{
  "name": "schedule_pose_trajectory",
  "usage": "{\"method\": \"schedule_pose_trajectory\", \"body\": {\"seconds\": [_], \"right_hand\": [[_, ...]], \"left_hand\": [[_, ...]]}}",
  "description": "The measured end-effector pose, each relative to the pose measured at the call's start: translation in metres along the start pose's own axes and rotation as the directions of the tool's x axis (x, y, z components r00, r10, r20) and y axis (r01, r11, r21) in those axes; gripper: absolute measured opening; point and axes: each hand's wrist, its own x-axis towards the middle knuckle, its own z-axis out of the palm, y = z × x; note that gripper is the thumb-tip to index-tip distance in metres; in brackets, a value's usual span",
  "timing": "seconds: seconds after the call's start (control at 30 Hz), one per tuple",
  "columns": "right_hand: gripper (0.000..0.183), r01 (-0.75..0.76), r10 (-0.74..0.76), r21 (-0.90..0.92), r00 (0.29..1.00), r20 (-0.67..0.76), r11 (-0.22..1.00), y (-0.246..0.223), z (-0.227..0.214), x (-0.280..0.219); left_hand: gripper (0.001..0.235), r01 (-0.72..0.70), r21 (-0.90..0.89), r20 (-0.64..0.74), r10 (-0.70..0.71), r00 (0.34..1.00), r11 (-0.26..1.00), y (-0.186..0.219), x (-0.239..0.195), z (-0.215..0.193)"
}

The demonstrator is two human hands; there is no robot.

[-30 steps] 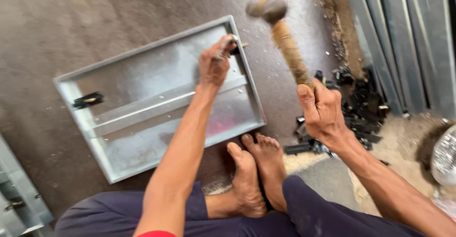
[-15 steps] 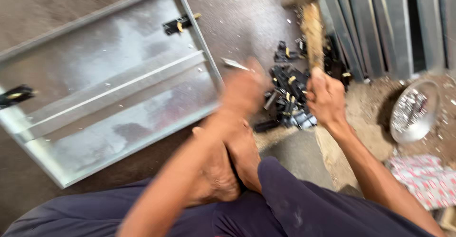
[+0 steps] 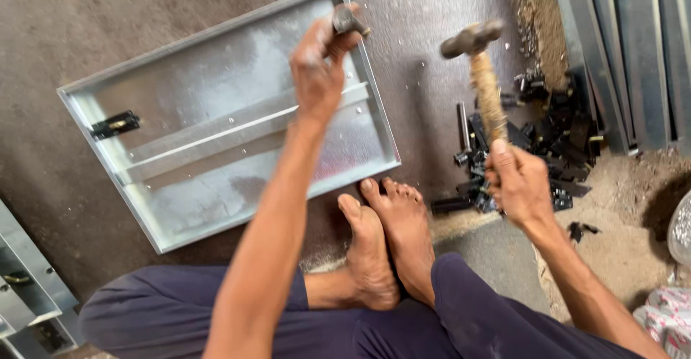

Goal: The person attaches small black components to metal trays by inserting pins and using a hammer to secure them, repeating this process on multiple trays.

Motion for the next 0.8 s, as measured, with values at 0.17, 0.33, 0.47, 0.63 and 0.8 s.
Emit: {"method": "schedule_pose_trajectory", "body": {"seconds": [0.17,0.33,0.47,0.63,0.8], "right_hand": [[0.052,-0.015,0.017,-0.031,0.998,0.063,0.999,-0.022,0.022,-0.004],[0.048,0.000,0.000,-0.007,0.998,0.065,1.000,-0.031,0.029,-0.010],[0.045,0.055,-0.057,0.049,0.997,0.049,0.997,-0.053,0.025,0.000],[0.045,0.710,-0.680,0.435,0.687,-0.257,0.553,-0.069,0.018,0.025],[0.048,0.418,-0.430,-0.423,0.900,0.072,0.804,-0.041,0.069,0.048]], "left_hand": [[0.037,-0.175,0.178,0.201,0.138,0.970,0.968,-0.058,0.022,-0.023],[0.037,-0.123,0.136,0.249,0.087,0.965,0.983,-0.084,0.022,-0.023],[0.039,-0.199,0.282,0.303,0.110,0.947,0.938,-0.071,0.021,-0.027],[0.036,-0.210,0.239,0.293,0.135,0.947,0.948,-0.057,0.020,-0.027],[0.032,-0.231,0.276,0.281,0.152,0.948,0.933,-0.065,0.016,-0.022]]}}
